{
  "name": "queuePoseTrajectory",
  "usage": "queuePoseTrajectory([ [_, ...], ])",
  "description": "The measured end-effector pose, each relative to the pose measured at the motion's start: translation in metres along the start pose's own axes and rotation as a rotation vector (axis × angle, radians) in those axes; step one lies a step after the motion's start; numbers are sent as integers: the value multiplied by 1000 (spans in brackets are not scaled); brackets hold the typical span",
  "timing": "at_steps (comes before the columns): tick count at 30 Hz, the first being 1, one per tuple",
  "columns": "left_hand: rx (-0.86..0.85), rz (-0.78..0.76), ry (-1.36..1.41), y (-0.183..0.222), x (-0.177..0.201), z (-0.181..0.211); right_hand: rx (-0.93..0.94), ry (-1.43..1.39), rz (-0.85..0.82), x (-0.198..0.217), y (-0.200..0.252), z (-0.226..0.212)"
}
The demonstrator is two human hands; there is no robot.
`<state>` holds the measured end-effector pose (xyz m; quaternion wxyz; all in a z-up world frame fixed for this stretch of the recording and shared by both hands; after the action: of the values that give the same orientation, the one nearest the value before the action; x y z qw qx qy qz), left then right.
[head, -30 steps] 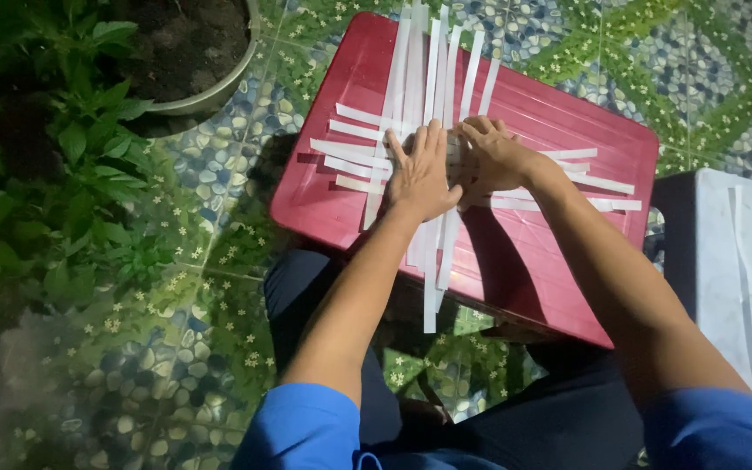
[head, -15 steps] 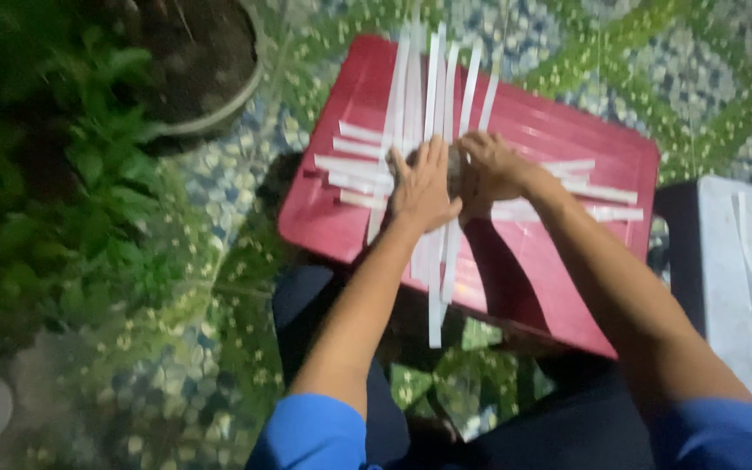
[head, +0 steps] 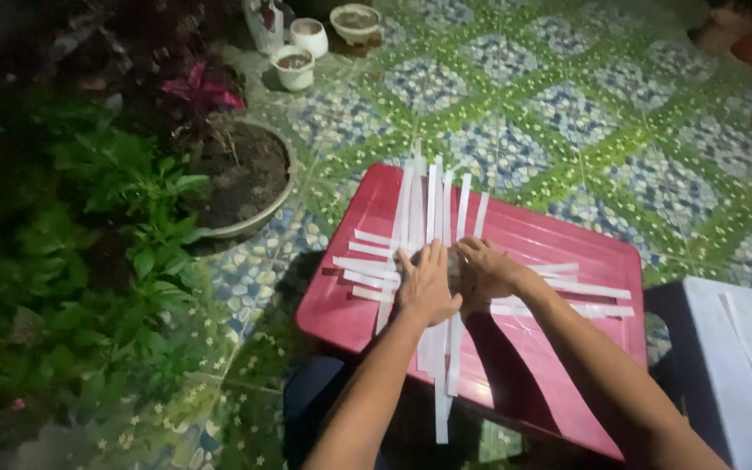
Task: Weaving white plastic strips into a grid pattern on a small red stool.
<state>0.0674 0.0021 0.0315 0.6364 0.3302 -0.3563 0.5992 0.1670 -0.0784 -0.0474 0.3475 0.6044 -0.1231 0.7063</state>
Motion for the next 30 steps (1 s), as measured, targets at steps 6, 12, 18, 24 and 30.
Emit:
queuePoseTrajectory([
  [6,26,-65,-10,5,4,2,19,249,61,95,46,-48],
  [12,29,-73,-26,7,7,6,113,308,11,-2,-4,0],
  [18,72,27,-10,12,17,6,98,49,22,11,2,-3],
  [24,94,28,-68,2,3,-2,111,114,55,-4,-11,0],
  [30,69,103,-48,-3,-5,-8,12,-46,-76,1,-10,-2],
])
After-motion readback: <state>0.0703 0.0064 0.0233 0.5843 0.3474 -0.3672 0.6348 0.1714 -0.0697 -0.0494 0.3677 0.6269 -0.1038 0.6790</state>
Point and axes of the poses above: each hand's wrist, its own y-axis away from the middle knuckle, its own x-axis out of the back of the hand, z = x × y, the point moved 8 cm from there along -y, towards the middle knuckle, and after that the axes turned 9 degrees about y, right-handed, at the moved point
